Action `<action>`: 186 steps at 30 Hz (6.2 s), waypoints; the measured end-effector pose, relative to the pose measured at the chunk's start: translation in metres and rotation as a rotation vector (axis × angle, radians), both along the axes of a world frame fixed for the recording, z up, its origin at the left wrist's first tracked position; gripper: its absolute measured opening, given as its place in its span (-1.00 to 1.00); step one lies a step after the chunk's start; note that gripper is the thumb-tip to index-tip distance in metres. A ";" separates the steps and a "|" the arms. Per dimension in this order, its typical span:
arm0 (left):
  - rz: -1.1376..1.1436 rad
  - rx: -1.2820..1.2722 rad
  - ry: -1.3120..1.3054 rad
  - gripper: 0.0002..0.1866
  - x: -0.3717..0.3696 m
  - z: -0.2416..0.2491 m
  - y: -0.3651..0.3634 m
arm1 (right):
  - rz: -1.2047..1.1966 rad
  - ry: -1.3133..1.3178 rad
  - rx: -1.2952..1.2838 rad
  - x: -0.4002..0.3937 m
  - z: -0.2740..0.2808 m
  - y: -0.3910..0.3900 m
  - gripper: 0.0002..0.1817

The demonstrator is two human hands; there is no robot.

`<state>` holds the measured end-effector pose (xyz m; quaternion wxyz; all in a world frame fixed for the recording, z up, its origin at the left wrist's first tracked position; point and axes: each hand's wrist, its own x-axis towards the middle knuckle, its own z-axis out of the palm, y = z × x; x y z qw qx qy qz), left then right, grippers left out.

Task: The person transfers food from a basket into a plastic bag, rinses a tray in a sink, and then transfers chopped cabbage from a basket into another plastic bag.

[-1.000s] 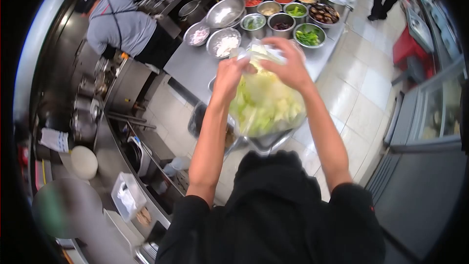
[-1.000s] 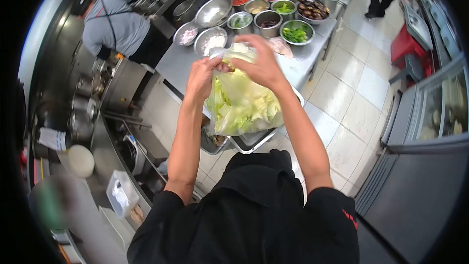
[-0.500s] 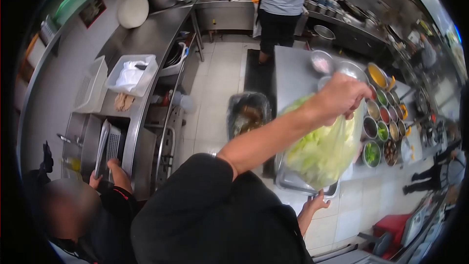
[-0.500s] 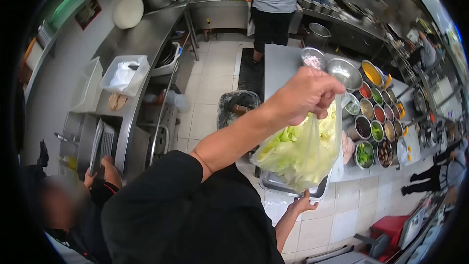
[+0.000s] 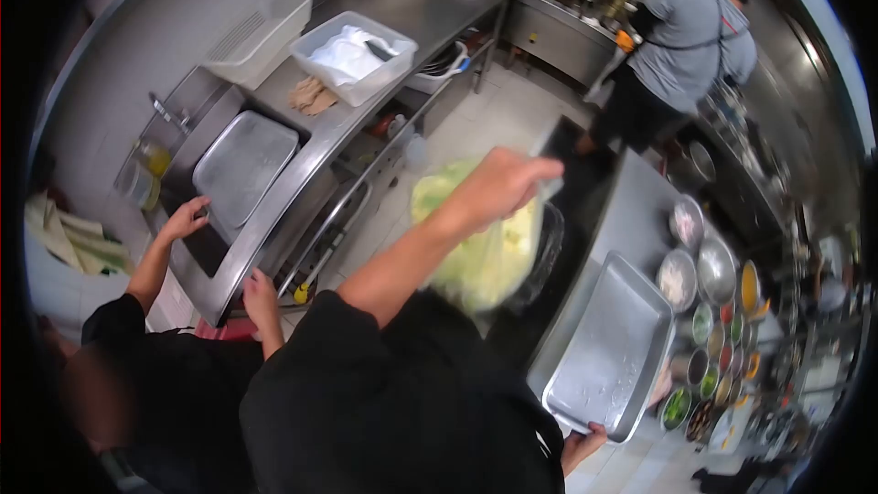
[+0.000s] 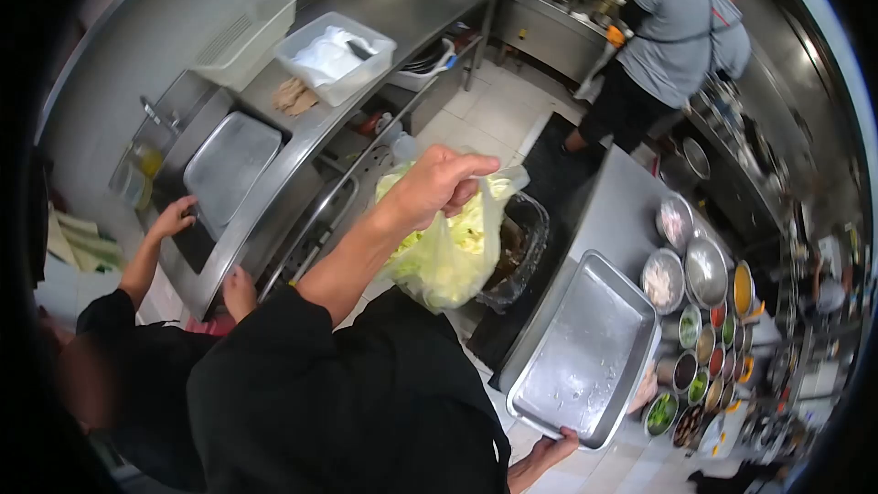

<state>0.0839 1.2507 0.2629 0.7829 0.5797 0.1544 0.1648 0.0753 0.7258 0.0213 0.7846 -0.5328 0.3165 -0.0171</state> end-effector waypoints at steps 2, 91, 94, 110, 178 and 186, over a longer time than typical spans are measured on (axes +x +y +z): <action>0.104 0.023 0.095 -0.53 -0.015 -0.033 0.027 | 0.050 -0.045 0.045 0.010 0.001 -0.001 -0.42; -1.487 1.618 0.806 -0.39 -0.210 -0.415 -0.211 | -0.647 0.183 -0.097 -0.375 -0.036 -0.262 -0.71; -1.480 1.623 0.857 -0.39 -0.222 -0.434 -0.261 | -0.560 0.217 -0.257 -0.359 -0.044 -0.335 -0.66; -1.664 1.821 0.594 -0.43 -0.191 -0.451 -0.549 | -0.547 1.095 0.319 -0.668 -0.268 -0.380 -0.60; -1.319 0.822 -0.373 -0.56 0.442 -0.101 -2.041 | -0.429 -0.154 -0.607 0.375 0.068 -1.625 -0.35; -1.109 0.407 0.160 -0.19 0.499 -0.271 -2.102 | -0.392 -0.033 -0.245 0.471 0.040 -1.748 -0.34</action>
